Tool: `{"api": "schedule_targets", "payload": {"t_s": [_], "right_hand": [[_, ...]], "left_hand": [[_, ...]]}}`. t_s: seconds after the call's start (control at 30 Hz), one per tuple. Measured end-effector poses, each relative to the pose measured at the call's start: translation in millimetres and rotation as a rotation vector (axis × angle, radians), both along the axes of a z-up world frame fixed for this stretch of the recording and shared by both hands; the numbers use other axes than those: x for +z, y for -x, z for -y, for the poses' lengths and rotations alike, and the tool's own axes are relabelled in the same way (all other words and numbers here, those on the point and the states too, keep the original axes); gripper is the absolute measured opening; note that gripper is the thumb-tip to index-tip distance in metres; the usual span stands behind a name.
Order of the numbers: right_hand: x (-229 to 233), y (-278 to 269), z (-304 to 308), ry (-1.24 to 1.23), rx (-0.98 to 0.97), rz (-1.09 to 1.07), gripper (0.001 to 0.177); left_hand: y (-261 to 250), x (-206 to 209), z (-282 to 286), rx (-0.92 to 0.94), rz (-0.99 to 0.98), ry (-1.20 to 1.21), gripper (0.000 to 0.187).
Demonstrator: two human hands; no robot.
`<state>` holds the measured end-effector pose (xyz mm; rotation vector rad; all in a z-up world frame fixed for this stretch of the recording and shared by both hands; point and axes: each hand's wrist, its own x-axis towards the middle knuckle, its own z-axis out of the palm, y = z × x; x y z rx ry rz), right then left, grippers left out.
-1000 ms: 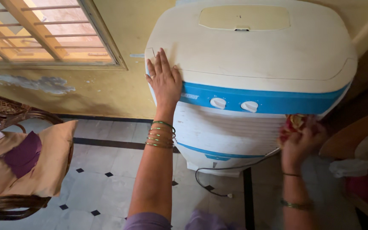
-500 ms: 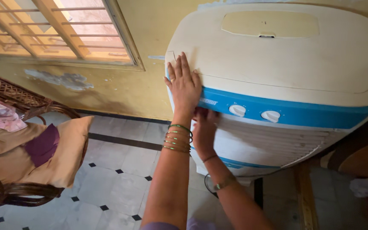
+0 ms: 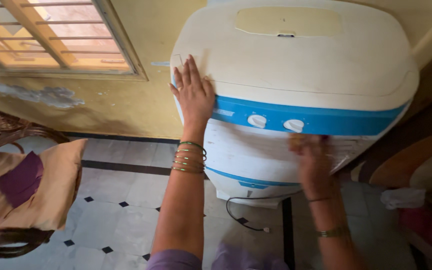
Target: The person wipes the top and front surfaces of an air cooler with a cloth, including the buttons and the grill.
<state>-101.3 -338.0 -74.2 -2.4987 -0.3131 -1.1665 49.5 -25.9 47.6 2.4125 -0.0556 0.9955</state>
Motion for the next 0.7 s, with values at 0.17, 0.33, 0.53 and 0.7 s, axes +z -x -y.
{"api": "schedule_targets", "payload": {"t_s": [0.17,0.33,0.53,0.7], "right_hand": [[7,29,94,0.129,-0.428,-0.166,0.058],[-16,20,78,0.076,-0.472,-0.094,0.070],[-24,4,-23,-0.281,-0.180,-0.157,0.065],[-7,3,-8,0.029,-0.120,-0.112,0.054]], "left_hand": [[2,4,0,0.003,-0.049,-0.001,0.068],[5,8,1,0.000,-0.084,0.026,0.068],[2,5,0,-0.007,-0.075,0.021,0.067],[1,5,-2,-0.011,-0.084,0.017,0.067]]}}
